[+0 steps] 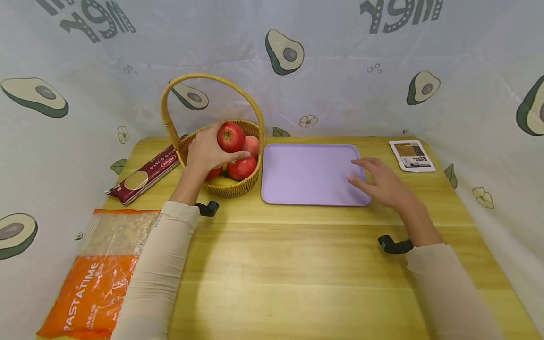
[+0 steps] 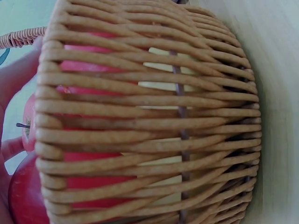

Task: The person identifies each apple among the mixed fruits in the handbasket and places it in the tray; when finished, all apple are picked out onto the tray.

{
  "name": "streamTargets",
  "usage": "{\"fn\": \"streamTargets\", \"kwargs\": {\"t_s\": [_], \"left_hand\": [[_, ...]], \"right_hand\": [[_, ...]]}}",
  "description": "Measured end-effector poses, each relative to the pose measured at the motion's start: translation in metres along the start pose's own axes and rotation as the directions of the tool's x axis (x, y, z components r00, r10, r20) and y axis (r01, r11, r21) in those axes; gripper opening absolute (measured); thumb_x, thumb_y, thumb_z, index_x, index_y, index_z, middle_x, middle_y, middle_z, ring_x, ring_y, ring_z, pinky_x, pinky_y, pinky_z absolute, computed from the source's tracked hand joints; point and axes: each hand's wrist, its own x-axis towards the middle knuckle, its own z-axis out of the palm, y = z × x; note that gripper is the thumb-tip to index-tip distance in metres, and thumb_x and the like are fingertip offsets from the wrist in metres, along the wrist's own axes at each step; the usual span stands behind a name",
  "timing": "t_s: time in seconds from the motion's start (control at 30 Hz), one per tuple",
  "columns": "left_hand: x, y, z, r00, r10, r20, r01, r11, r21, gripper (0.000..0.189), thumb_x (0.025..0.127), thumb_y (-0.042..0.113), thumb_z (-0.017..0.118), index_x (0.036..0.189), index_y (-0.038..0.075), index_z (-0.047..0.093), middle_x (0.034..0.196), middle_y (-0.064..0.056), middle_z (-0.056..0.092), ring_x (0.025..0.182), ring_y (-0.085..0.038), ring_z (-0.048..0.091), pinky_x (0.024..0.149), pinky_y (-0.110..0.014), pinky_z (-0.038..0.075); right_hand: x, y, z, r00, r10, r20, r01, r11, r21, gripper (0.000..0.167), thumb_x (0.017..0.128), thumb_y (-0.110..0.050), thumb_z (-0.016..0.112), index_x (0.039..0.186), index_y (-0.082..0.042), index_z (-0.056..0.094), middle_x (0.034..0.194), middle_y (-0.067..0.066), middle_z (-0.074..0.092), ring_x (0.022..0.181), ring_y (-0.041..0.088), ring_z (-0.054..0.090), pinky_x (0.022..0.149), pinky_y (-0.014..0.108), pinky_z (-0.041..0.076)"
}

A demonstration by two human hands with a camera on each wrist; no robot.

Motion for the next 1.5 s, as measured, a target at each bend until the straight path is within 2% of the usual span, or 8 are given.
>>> {"fn": "streamTargets", "kwargs": {"t_s": [0.27,0.43,0.67,0.9,1.0,1.13,1.33,1.5], "left_hand": [[0.001,0.000,0.001,1.000,0.001,0.006,-0.001,1.000,0.000,0.097,0.075,0.070,0.078,0.156,0.032,0.040,0.146,-0.010,0.058,0.129,-0.034,0.057,0.104,-0.062,0.049],[0.001,-0.002,0.001,1.000,0.022,-0.008,-0.022,1.000,0.003,0.089,0.081,0.060,0.078,0.156,0.030,0.041,0.145,-0.011,0.060,0.128,-0.035,0.059,0.104,-0.062,0.050],[0.000,-0.003,0.001,0.999,0.037,-0.020,-0.037,0.999,0.009,0.086,0.084,0.057,0.078,0.156,0.029,0.042,0.146,-0.010,0.060,0.128,-0.036,0.059,0.103,-0.062,0.050],[-0.001,-0.002,0.001,0.999,0.034,-0.033,-0.033,0.999,0.019,0.087,0.084,0.060,0.076,0.157,0.028,0.042,0.148,-0.012,0.057,0.130,-0.037,0.056,0.105,-0.063,0.048],[-0.002,-0.001,0.001,0.998,0.034,-0.047,-0.033,0.999,0.006,0.087,0.083,0.062,0.076,0.156,0.028,0.043,0.146,-0.012,0.058,0.129,-0.037,0.056,0.105,-0.063,0.049],[-0.004,-0.001,0.001,0.997,0.041,-0.067,-0.042,0.999,-0.012,0.087,0.081,0.064,0.075,0.155,0.028,0.045,0.143,-0.013,0.059,0.126,-0.038,0.058,0.103,-0.062,0.050],[-0.007,0.001,-0.001,0.997,0.038,-0.070,-0.041,0.998,-0.045,0.087,0.081,0.065,0.074,0.155,0.029,0.046,0.141,-0.017,0.056,0.126,-0.040,0.056,0.102,-0.062,0.051],[-0.010,0.001,-0.002,0.996,0.039,-0.074,-0.045,0.996,-0.081,0.086,0.081,0.063,0.075,0.154,0.029,0.046,0.141,-0.019,0.053,0.128,-0.040,0.053,0.102,-0.061,0.052]], "right_hand": [[-0.004,0.011,0.015,0.999,0.020,-0.045,-0.017,0.997,0.073,0.061,0.104,-0.043,0.058,0.151,-0.005,0.047,0.157,0.028,0.038,0.122,0.051,0.056,0.101,0.068,0.047],[-0.007,0.018,0.022,0.996,0.024,-0.091,-0.013,0.993,0.116,0.057,0.104,-0.035,0.059,0.149,-0.001,0.049,0.155,0.032,0.038,0.120,0.054,0.058,0.096,0.068,0.051],[-0.009,0.028,0.030,0.991,0.057,-0.118,-0.042,0.991,0.130,0.052,0.105,-0.032,0.059,0.147,-0.002,0.051,0.148,0.029,0.047,0.113,0.045,0.057,0.097,0.063,0.049],[-0.011,0.039,0.036,0.991,0.065,-0.120,-0.039,0.977,0.209,0.044,0.105,-0.014,0.055,0.146,-0.002,0.052,0.147,0.028,0.049,0.119,0.047,0.055,0.100,0.065,0.046],[-0.012,0.041,0.037,0.989,0.080,-0.122,-0.051,0.974,0.219,0.043,0.104,-0.012,0.054,0.146,-0.002,0.053,0.147,0.027,0.050,0.118,0.045,0.055,0.099,0.061,0.047],[-0.011,0.043,0.039,0.988,0.108,-0.113,-0.078,0.968,0.237,0.041,0.105,-0.011,0.052,0.146,0.000,0.054,0.151,0.026,0.047,0.119,0.042,0.053,0.099,0.056,0.044],[-0.011,0.043,0.041,0.985,0.150,-0.080,-0.121,0.949,0.290,0.042,0.108,-0.014,0.049,0.147,0.000,0.052,0.160,0.026,0.038,0.130,0.045,0.047,0.109,0.063,0.039],[-0.011,0.043,0.041,0.985,0.156,-0.070,-0.128,0.945,0.302,0.043,0.108,-0.015,0.048,0.148,0.000,0.051,0.162,0.026,0.035,0.134,0.046,0.045,0.112,0.065,0.037]]}}
